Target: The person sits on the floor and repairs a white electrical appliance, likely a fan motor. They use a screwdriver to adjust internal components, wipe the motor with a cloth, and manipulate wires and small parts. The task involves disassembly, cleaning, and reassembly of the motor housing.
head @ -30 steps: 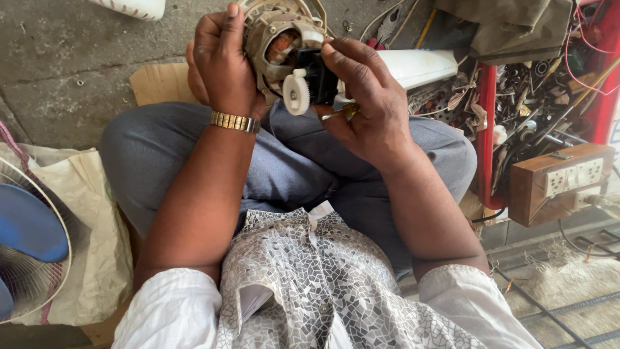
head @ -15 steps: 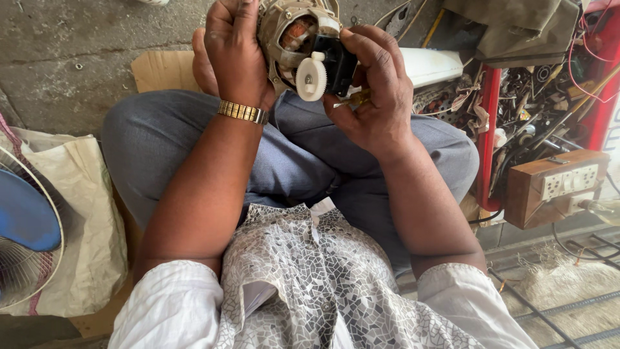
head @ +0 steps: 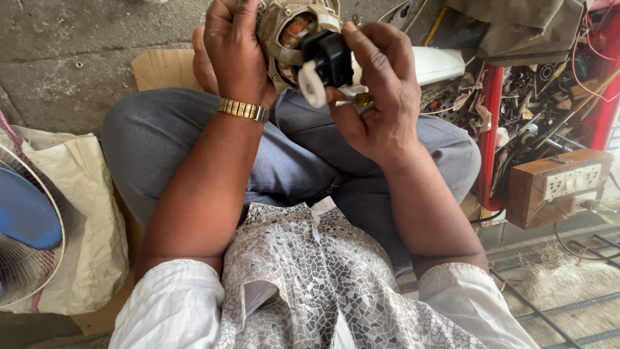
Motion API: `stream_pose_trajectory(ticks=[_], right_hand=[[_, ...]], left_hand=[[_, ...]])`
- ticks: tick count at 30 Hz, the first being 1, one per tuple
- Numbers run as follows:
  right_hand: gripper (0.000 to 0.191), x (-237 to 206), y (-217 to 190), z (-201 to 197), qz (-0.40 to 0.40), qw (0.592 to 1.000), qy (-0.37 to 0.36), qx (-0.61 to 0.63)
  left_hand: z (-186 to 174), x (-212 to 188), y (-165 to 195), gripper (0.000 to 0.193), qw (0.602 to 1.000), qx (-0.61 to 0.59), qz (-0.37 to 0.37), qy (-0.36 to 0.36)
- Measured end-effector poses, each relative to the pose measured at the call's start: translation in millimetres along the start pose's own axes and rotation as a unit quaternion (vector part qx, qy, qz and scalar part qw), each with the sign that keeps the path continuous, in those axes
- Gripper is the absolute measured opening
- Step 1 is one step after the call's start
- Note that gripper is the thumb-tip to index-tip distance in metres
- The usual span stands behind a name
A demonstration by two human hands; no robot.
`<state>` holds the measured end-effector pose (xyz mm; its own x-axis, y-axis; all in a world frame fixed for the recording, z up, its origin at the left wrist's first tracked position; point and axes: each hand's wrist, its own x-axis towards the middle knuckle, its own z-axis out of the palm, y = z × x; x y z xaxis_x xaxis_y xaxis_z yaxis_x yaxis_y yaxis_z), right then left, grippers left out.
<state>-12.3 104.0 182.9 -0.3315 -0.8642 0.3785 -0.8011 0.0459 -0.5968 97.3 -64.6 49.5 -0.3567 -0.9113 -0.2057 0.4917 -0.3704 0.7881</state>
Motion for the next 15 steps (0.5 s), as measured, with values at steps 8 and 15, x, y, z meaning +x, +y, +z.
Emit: stream_pose_trajectory(ticks=[8, 15], right_hand=[[0.031, 0.9, -0.7, 3.1, 0.054, 0.985, 0.161, -0.044], [0.064, 6.5, -17.9, -1.0, 0.009, 0.991, 0.038, -0.131]], left_hand=[[1.1, -0.5, 0.2, 0.016, 0.998, -0.057, -0.026, -0.004], [2.4, -1.4, -0.2, 0.014, 0.999, -0.033, -0.014, 0.001]])
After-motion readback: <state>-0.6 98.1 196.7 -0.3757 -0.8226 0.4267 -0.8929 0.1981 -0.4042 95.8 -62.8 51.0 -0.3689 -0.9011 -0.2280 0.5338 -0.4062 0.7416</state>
